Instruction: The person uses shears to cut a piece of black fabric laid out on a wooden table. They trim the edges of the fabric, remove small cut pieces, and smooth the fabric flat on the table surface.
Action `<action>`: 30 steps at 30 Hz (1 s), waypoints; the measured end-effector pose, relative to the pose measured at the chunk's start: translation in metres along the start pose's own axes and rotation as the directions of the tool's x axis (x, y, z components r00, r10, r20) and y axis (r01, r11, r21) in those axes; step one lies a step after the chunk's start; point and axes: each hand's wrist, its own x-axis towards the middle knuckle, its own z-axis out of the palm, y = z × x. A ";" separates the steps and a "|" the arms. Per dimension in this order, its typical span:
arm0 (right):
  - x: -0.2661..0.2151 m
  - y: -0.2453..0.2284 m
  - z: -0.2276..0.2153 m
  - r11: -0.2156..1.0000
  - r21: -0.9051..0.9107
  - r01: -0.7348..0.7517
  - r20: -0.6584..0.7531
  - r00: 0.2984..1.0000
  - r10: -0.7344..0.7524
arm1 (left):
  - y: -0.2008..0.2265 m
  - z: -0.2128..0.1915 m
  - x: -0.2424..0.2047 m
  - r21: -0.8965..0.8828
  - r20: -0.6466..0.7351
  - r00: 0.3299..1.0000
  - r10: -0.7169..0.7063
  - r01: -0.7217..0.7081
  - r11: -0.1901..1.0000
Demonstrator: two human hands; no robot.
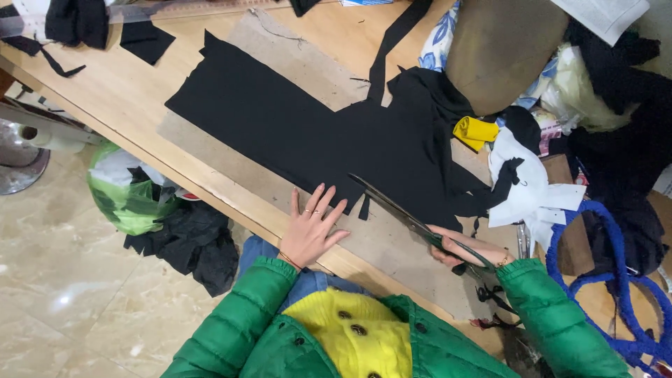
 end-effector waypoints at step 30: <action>0.016 0.093 -0.043 0.994 -0.035 -0.102 -0.066 0.993 0.100 | -0.001 0.002 -0.002 -0.049 0.007 1.000 0.003 -0.003 0.999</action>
